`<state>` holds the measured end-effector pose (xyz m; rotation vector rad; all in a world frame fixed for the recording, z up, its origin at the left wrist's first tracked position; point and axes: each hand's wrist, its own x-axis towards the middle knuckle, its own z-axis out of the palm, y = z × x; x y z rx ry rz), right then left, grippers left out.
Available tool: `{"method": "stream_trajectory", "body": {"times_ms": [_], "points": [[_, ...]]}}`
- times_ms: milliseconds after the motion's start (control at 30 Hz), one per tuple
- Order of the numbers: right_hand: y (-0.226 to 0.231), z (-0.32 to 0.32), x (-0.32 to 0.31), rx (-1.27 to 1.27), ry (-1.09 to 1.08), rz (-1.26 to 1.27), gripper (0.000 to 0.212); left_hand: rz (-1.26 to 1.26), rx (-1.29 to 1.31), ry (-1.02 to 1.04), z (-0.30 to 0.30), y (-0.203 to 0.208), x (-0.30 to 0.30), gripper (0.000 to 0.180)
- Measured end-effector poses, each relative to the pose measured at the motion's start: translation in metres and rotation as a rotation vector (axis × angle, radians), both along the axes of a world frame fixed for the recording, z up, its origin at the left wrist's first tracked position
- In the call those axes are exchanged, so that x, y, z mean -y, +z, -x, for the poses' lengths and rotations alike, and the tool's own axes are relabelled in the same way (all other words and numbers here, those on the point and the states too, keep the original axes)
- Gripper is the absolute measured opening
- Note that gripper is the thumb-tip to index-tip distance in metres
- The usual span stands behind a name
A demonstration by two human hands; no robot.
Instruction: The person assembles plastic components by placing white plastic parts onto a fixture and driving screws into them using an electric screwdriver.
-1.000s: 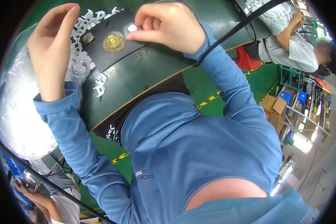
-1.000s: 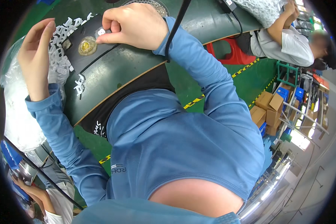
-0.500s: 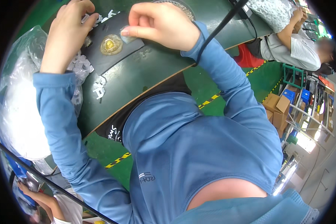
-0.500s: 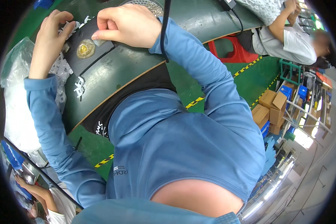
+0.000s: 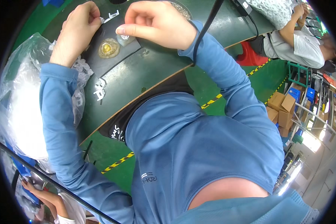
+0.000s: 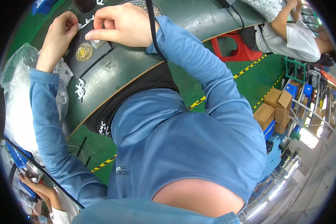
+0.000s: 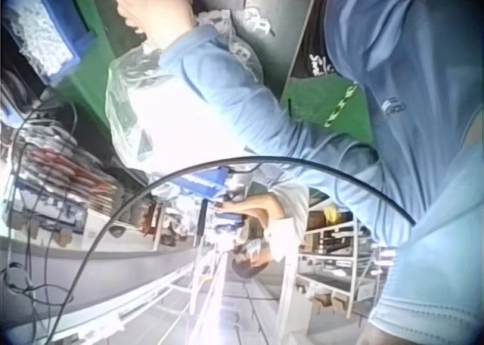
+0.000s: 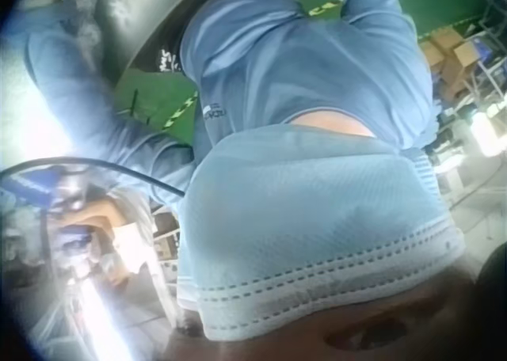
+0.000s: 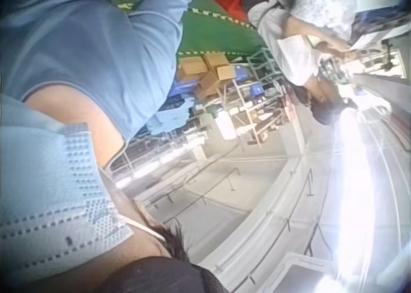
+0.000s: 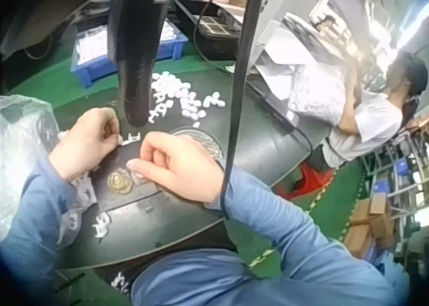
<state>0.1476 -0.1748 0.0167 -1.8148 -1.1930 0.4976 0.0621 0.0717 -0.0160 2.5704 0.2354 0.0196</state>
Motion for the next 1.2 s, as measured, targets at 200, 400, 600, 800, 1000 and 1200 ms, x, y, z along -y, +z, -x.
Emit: {"method": "stream_trajectory", "body": {"times_ms": [200, 400, 600, 800, 1000, 1200], "points": [[0.001, 0.002, 0.0, -0.061, 0.0, -0.083, 0.025, -0.145, 0.241, -0.041, -0.003, -0.006, 0.003, 0.021], [-0.004, 0.002, 0.002, -0.107, 0.003, -0.145, 0.025, -0.107, 0.08, 0.045, -0.015, -0.01, 0.001, 0.023], [-0.022, 0.001, 0.002, 0.332, -0.071, -0.314, 0.032, 0.476, 0.358, 0.099, 0.009, 0.011, 0.018, 0.026], [-0.011, 0.002, -0.002, 0.593, -0.073, -0.628, 0.03, 0.721, 0.414, 0.116, 0.037, 0.041, 0.088, 0.03], [0.019, 0.009, 0.015, 0.66, 0.044, -0.16, 0.045, 0.689, 0.589, 0.121, 0.046, 0.048, 0.113, 0.02], [0.022, 0.015, 0.005, 0.02, -0.121, -0.048, 0.031, -0.239, 0.948, -0.109, 0.05, 0.032, 0.102, 0.041]]}}
